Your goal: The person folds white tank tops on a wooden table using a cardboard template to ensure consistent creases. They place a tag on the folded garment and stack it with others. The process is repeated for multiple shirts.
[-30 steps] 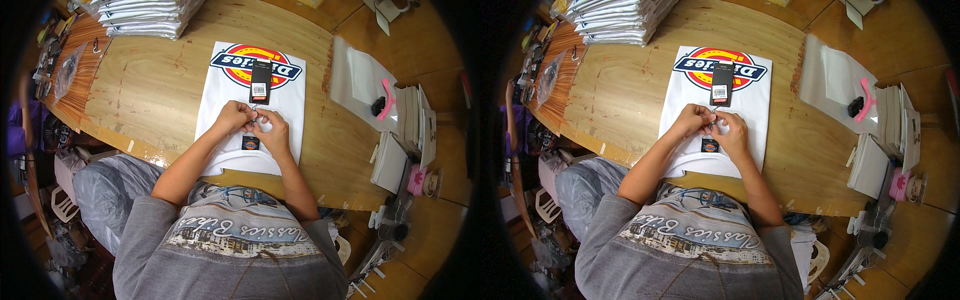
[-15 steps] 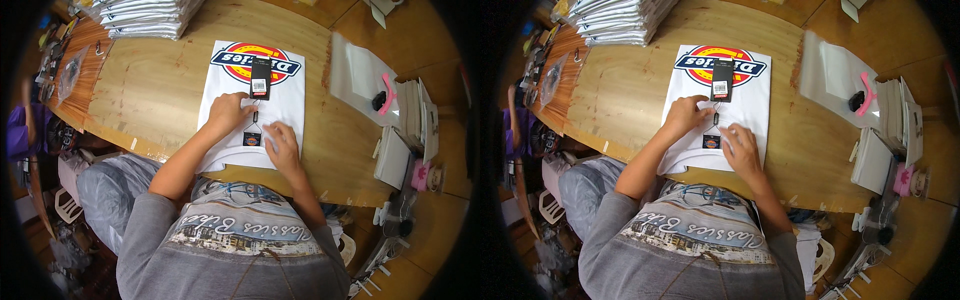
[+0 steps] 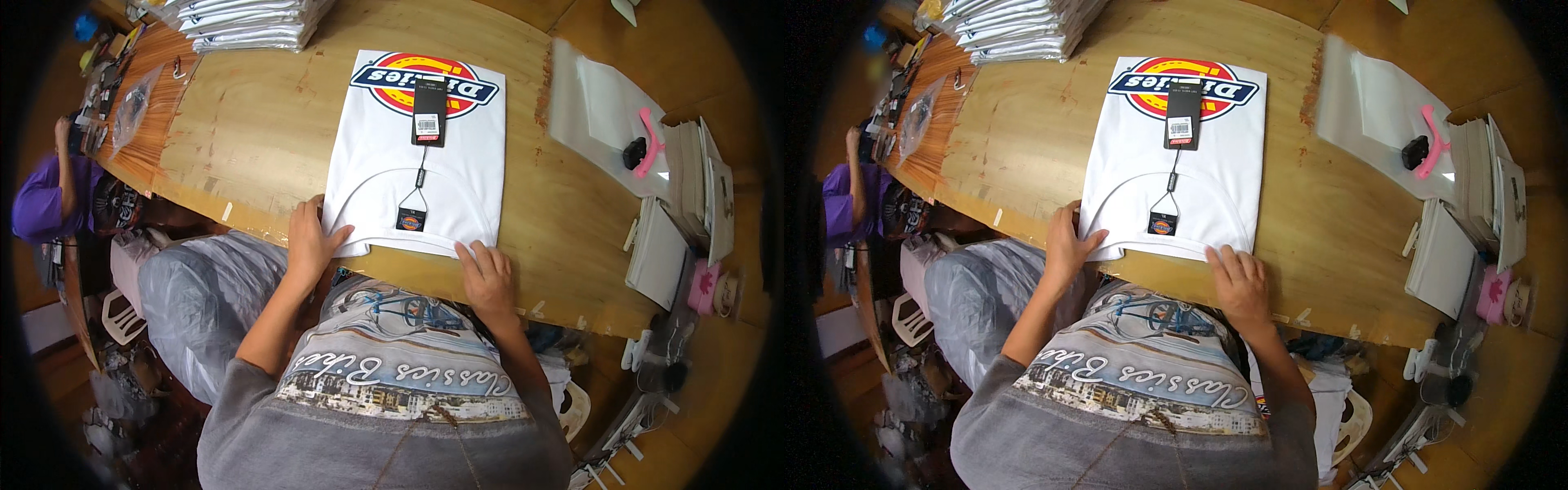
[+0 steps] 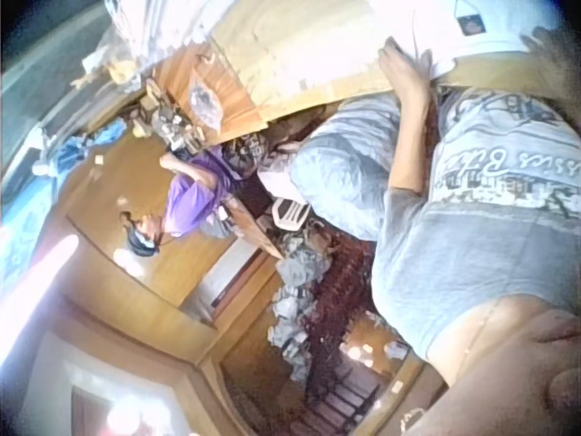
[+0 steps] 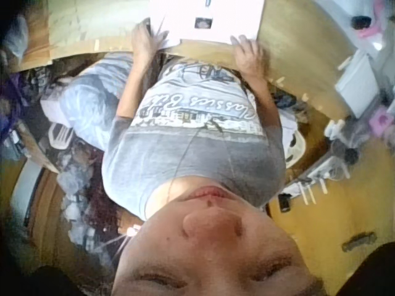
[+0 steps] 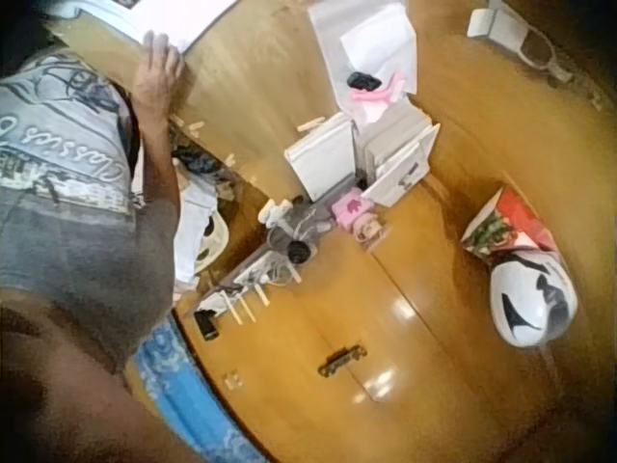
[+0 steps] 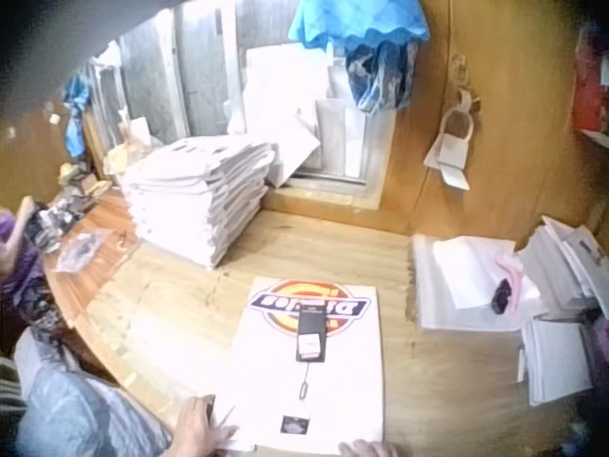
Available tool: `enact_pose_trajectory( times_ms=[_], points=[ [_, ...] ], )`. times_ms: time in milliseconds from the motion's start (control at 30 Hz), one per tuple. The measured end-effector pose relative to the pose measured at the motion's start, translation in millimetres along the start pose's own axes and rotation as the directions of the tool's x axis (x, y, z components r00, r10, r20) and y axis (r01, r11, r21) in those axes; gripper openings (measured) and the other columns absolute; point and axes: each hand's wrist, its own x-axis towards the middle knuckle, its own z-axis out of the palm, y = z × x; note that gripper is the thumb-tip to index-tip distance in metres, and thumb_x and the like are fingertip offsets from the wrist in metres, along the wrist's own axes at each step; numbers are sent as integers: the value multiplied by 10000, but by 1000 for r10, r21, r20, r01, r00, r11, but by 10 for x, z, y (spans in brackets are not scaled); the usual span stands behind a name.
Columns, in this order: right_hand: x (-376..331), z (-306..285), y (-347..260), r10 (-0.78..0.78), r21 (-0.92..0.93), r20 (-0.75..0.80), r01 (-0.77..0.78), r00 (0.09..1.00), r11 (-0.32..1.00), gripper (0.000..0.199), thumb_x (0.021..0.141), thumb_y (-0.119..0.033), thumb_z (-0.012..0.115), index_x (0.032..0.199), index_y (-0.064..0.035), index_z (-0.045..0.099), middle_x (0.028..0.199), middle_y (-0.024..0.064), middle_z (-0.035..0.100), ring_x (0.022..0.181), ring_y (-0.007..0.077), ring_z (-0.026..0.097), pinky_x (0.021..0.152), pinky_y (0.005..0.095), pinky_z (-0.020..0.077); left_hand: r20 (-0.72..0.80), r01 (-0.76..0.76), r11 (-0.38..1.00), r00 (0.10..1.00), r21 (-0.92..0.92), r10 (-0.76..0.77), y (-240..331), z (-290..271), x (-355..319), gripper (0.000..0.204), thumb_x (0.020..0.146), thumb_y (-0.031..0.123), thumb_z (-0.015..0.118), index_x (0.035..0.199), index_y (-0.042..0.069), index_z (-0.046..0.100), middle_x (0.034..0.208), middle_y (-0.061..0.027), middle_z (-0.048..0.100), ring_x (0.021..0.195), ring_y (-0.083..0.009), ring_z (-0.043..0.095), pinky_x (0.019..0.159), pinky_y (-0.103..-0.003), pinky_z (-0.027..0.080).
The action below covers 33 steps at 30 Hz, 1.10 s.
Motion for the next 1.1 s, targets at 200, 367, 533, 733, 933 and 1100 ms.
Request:
enact_pose_trajectory(
  times_ms=[200, 367, 533, 733, 933, 1100],
  points=[
    [-551, 140, 113, 81, 327, -24, -69, 996, 943, 385, 749, -64, 492, 1128, -6, 461, 1068, 133, 480, 981, 270, 451, 831, 379, 358, 38, 196, 979, 980, -55, -194, 256, 76, -181, 516, 591, 192, 712, 982, -63, 492, 840, -235, 558, 784, -374, 547, 683, -391, 436],
    [-457, 265, -82, 79, 676, 615, -473, 785, -565, 493, 851, -193, 474, 1257, -1, 270, 1179, 143, 439, 1123, 262, 388, 911, 382, 323, 244, 300, 949, 932, -100, -269, 439, 197, -268, 470, 599, 250, 693, 904, -73, 540, 783, -254, 579, 744, -363, 579, 657, -382, 453],
    [-1, 246, -94, 117, 427, 627, -215, 770, -878, 467, 846, -248, 492, 1212, -19, 314, 1156, 123, 454, 1095, 255, 412, 914, 408, 322, 261, 328, 869, 935, -371, -242, 737, 170, -465, 430, 631, 225, 683, 926, -58, 551, 770, -217, 605, 707, -240, 614, 634, -311, 471],
    [258, 410, -60, 431, 662, 403, 68, 807, -746, 492, 801, 30, 462, 1251, -83, 299, 1206, 87, 393, 1100, 236, 394, 929, 425, 328, 157, 143, 849, 985, -508, -72, 1092, 140, -503, 304, 669, 180, 682, 829, -54, 569, 713, -177, 610, 639, -188, 606, 569, -294, 472],
    [545, 111, 196, 567, 876, 190, 122, 801, -466, 536, 798, 42, 435, 1285, -59, 235, 1256, 121, 335, 1123, 256, 375, 947, 408, 318, -66, -330, 674, 920, -661, 386, 1272, 86, -156, 347, 661, 195, 700, 882, -20, 542, 749, -158, 590, 668, -253, 604, 575, -311, 470],
    [2065, -625, -29, 490, 949, -110, 238, 865, -207, 451, 832, -43, 466, 1243, 13, 289, 1187, 115, 414, 1044, 205, 449, 898, 347, 381, -369, -556, 257, 767, -790, 525, 953, -291, 143, 504, 673, 227, 686, 1001, 43, 350, 809, -125, 425, 725, -251, 442, 643, -322, 387]
  ],
)
